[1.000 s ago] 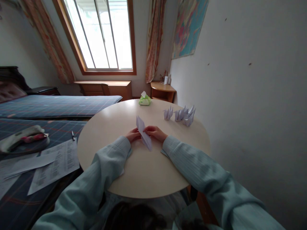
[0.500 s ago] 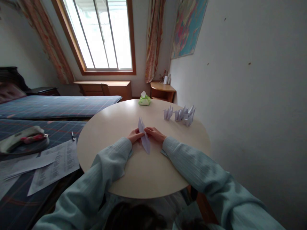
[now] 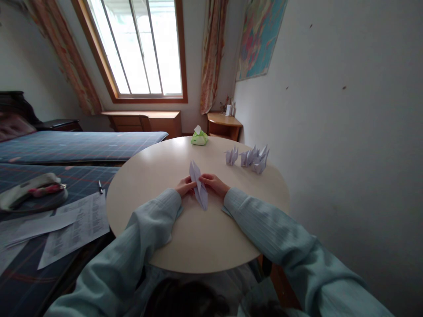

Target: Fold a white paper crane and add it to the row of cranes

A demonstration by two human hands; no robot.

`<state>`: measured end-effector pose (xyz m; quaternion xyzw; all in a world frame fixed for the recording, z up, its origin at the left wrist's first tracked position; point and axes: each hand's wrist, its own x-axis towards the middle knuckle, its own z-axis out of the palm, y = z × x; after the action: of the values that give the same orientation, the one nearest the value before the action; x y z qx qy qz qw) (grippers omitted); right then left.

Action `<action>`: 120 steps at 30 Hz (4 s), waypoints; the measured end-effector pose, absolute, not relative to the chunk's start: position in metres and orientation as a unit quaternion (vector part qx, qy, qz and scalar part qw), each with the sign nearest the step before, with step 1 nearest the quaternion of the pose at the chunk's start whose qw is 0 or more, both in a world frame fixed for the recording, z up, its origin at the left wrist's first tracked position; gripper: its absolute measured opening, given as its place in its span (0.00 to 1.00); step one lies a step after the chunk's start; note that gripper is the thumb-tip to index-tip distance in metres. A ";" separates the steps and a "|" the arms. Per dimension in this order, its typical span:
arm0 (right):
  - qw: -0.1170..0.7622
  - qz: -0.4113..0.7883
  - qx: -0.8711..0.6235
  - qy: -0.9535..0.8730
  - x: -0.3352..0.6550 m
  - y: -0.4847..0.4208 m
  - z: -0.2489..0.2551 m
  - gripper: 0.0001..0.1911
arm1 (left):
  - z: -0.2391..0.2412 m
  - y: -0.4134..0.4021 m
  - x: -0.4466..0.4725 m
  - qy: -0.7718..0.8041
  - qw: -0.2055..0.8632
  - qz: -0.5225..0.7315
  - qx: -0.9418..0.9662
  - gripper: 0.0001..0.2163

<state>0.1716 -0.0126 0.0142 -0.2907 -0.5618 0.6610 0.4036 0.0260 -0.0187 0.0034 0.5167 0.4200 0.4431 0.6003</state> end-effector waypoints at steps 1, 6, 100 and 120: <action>0.405 0.653 -0.296 -0.567 0.172 -0.012 0.014 0.15 | 0.004 -0.019 0.026 0.418 0.604 0.442 0.516 0.18; 0.397 0.637 -0.303 -0.587 0.173 -0.010 0.013 0.14 | 0.005 -0.020 0.027 0.418 0.609 0.442 0.509 0.18; 0.476 0.593 -0.326 -0.562 0.172 -0.007 0.014 0.08 | 0.011 -0.018 0.025 0.398 0.585 0.503 0.497 0.16; 0.465 0.633 -0.326 -0.526 0.173 -0.007 0.015 0.07 | 0.008 -0.017 0.025 0.414 0.578 0.505 0.489 0.17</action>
<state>0.1731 -0.0070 0.0147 -0.3261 -0.5263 0.6328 0.4650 0.0253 -0.0172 0.0083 0.4891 0.4140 0.5050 0.5782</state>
